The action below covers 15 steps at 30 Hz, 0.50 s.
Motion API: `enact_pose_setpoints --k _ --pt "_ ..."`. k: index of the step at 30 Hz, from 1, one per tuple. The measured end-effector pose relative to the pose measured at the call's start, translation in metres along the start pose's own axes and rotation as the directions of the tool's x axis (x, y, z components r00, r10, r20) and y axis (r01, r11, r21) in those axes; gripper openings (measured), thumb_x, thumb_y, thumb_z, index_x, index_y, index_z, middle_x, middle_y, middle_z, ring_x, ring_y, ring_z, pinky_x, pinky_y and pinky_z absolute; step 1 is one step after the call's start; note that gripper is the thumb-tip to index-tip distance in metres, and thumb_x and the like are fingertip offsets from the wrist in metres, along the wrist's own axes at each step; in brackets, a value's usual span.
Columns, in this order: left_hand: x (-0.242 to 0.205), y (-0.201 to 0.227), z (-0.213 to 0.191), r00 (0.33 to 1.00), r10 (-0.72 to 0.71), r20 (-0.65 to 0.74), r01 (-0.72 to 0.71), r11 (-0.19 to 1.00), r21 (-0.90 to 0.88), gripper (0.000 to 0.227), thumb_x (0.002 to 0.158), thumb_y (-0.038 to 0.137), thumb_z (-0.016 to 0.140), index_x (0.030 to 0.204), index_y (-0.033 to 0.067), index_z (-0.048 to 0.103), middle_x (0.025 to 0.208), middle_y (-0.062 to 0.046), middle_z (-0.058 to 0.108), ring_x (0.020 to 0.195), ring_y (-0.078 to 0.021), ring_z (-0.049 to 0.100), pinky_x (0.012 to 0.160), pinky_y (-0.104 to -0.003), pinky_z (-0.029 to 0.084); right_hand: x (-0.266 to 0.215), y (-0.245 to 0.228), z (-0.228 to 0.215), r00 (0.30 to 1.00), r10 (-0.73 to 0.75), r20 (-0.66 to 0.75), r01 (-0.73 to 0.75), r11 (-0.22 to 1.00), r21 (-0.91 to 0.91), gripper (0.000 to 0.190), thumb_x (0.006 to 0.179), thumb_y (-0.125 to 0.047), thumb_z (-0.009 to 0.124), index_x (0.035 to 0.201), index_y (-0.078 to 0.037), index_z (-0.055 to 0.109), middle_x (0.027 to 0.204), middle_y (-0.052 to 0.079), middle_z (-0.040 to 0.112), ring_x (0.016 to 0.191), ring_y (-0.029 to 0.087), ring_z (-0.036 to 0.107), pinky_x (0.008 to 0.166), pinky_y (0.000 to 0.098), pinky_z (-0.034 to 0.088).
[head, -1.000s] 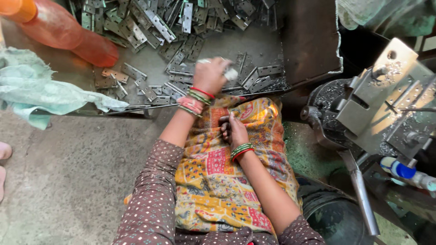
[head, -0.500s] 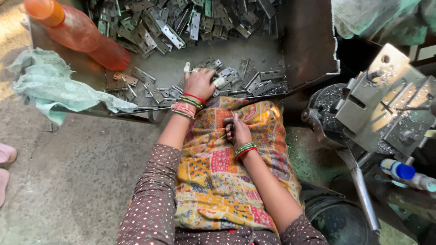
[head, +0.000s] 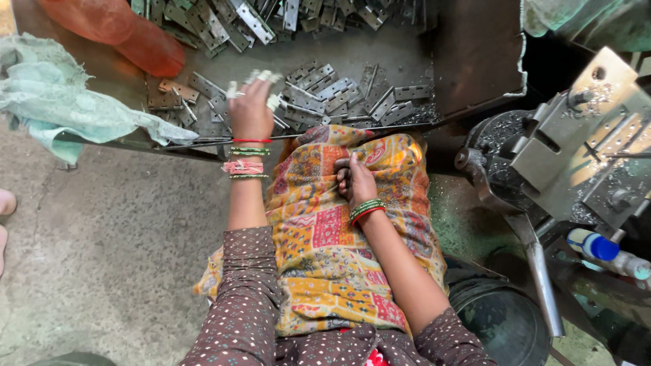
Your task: The person sits on the floor and repeatedly picks up small metal brackets from a pile, places them into a drill press, and operates the lever to drill holes. After drilling, the person removes the bracket and places it back into the pile.
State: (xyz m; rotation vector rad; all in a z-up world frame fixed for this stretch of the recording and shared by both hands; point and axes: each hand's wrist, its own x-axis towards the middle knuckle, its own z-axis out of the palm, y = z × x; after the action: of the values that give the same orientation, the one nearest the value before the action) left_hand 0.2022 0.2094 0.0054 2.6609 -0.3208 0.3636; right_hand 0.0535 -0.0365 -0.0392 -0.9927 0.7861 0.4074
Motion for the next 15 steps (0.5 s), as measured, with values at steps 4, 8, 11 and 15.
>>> enact_pose_setpoints --k 4,8,11,15 --pt "0.003 0.023 0.014 0.947 0.32 0.022 -0.321 0.947 0.036 0.053 0.078 0.014 0.067 0.131 0.0201 0.066 0.133 -0.003 0.066 0.125 -0.0269 0.061 0.102 -0.054 0.041 -0.002 -0.003 0.004 1.0 -0.001 -0.006 0.001 1.0 0.01 0.044 0.105 -0.049 0.05 0.1 -0.009 0.067 0.066 -0.002 0.058 0.05 0.008 0.046 0.047 0.0229 0.038" --pt "0.006 0.037 0.033 0.934 0.196 0.298 -0.159 0.977 -0.143 0.034 0.094 0.003 0.066 0.125 0.0166 0.066 0.125 -0.006 0.067 0.116 -0.0293 0.062 0.092 -0.048 0.045 -0.008 -0.005 0.004 1.0 -0.002 -0.021 0.002 1.0 0.015 0.044 0.106 -0.048 0.05 0.1 -0.008 0.066 0.066 -0.002 0.058 0.05 0.008 0.046 0.047 0.023 0.038" --pt "0.006 0.029 0.035 0.951 0.218 0.218 -0.196 0.973 -0.118 0.036 0.087 0.001 0.066 0.119 0.0161 0.067 0.115 -0.004 0.069 0.115 -0.0293 0.063 0.093 -0.046 0.047 -0.009 -0.007 0.006 1.0 -0.014 -0.02 0.014 1.0 0.003 0.045 0.105 -0.048 0.049 0.1 -0.007 0.067 0.065 -0.002 0.057 0.05 0.008 0.045 0.047 0.0233 0.038" --pt "-0.005 0.016 0.032 0.976 0.184 0.114 -0.17 0.978 -0.123 0.044 0.078 -0.002 0.064 0.12 0.0121 0.068 0.111 -0.008 0.069 0.108 -0.0333 0.063 0.092 -0.047 0.049 -0.008 -0.006 0.009 1.0 -0.011 -0.012 0.011 1.0 -0.016 0.046 0.106 -0.049 0.048 0.102 -0.007 0.066 0.066 -0.002 0.056 0.051 0.008 0.044 0.048 0.0233 0.038"
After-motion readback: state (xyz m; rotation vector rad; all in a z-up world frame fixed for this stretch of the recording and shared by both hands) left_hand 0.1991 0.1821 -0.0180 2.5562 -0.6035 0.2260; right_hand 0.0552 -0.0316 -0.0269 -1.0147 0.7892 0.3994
